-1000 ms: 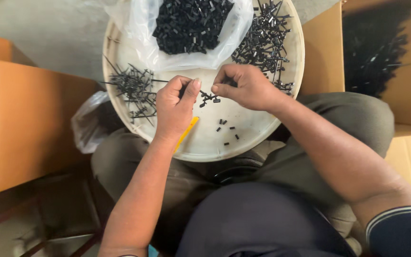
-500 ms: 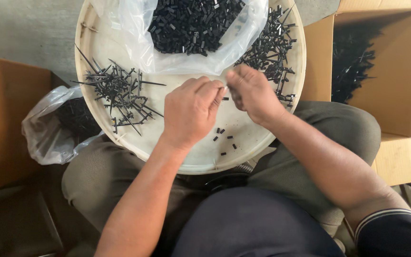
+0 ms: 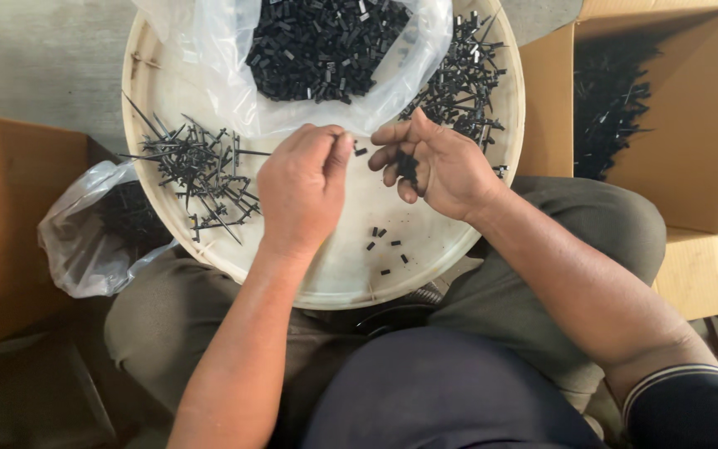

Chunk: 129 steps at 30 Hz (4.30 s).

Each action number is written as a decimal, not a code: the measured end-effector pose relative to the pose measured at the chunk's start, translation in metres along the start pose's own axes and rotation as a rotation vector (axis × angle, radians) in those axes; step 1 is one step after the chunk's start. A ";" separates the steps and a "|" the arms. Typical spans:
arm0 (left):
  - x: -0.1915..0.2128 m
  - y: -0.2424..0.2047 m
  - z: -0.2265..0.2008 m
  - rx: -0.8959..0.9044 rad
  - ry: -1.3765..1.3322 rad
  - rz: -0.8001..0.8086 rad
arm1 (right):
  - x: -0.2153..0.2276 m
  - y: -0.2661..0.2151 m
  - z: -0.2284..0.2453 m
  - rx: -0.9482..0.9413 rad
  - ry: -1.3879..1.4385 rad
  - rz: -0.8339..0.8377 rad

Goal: The person sits on the floor and assembles small black plastic fasteners by hand, inserting nails into plastic heads and placing the finished units into a white basin. The person occasionally uses a yellow utility knife to assist with the assembly.

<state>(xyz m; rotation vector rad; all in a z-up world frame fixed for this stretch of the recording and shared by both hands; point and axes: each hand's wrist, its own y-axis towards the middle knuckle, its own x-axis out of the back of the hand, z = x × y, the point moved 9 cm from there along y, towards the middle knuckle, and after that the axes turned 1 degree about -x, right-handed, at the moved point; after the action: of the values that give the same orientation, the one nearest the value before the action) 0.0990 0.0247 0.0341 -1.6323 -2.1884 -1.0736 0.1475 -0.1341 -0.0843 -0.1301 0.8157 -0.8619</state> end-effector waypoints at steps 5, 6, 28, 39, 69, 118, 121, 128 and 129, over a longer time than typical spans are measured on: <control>-0.007 0.002 0.005 0.068 -0.086 0.030 | -0.004 -0.001 0.006 0.011 -0.046 0.002; -0.009 0.001 0.003 0.053 -0.082 0.041 | -0.003 -0.001 0.005 0.007 -0.060 -0.010; -0.042 -0.031 0.085 0.632 -0.522 -0.001 | -0.024 -0.030 0.042 0.731 -1.242 -0.247; -0.027 -0.014 0.030 0.287 -0.297 0.055 | -0.011 -0.007 0.008 0.199 -0.212 0.084; -0.043 -0.036 0.072 0.598 -0.104 0.177 | -0.052 -0.037 0.026 0.744 -1.341 0.021; -0.024 -0.054 0.005 0.244 -0.195 0.156 | -0.009 -0.042 0.057 0.293 -0.729 -0.098; -0.020 -0.049 0.013 0.263 -0.201 0.128 | -0.027 -0.035 0.039 0.361 -0.786 -0.003; -0.034 -0.045 0.027 0.257 -0.377 0.186 | -0.006 -0.015 0.012 0.239 -0.699 -0.070; -0.036 -0.043 0.029 0.276 -0.417 0.175 | -0.002 -0.015 0.012 0.238 -0.734 -0.101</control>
<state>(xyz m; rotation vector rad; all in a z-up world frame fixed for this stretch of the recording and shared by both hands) 0.0806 0.0120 -0.0252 -2.0023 -2.2449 -0.3862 0.1462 -0.1449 -0.0686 -0.2595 0.0198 -0.9116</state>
